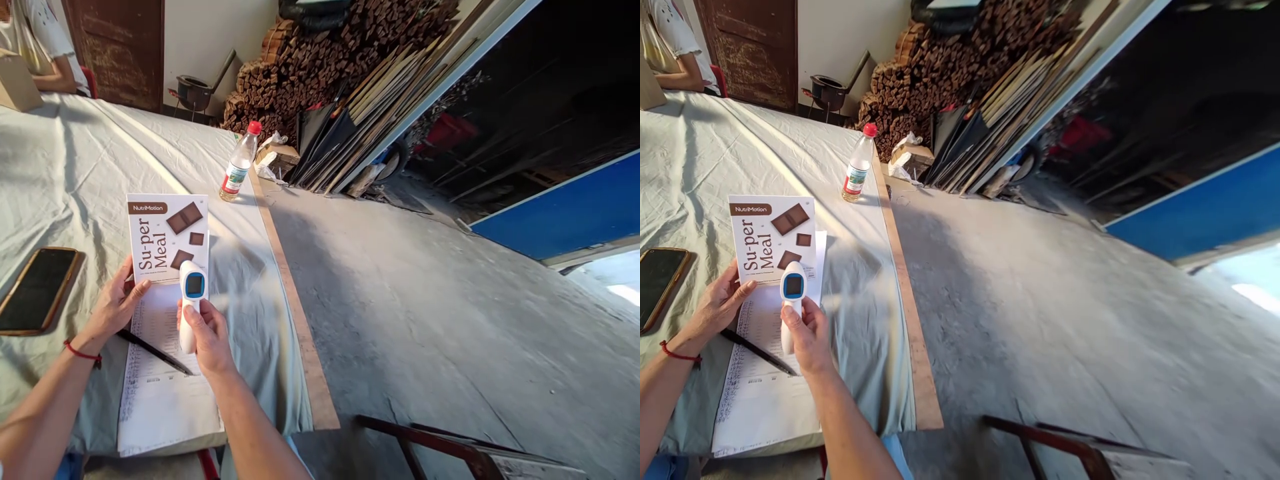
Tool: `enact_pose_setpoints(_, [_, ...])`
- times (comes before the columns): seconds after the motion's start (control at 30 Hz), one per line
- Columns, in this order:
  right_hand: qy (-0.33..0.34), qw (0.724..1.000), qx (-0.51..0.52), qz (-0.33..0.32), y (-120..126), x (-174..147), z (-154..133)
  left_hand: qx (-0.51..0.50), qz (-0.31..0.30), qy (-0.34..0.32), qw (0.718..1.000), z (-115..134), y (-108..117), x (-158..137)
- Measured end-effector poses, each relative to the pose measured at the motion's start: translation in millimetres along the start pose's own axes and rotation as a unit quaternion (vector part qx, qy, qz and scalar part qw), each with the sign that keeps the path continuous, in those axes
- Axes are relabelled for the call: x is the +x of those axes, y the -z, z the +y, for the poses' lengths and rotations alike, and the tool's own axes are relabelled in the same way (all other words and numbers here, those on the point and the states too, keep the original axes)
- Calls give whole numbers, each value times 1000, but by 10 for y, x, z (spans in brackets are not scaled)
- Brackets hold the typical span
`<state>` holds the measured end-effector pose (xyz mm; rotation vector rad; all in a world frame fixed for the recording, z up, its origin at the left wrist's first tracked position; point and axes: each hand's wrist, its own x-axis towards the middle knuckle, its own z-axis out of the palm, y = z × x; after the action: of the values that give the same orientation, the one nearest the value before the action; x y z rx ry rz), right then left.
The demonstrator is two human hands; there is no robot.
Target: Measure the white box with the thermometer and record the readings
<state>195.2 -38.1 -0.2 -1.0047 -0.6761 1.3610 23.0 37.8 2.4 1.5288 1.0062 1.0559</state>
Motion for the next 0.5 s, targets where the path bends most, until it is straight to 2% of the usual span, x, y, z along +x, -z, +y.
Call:
enact_pose_setpoints(0.23, [0,1000,-10,-3,-18,4,2,13,3,5,1000,-2,-6,10])
enact_pose_setpoints(0.5, [46,998,-22,-29,-9,-199,-196,26,-7,-27,999,-61,9,41])
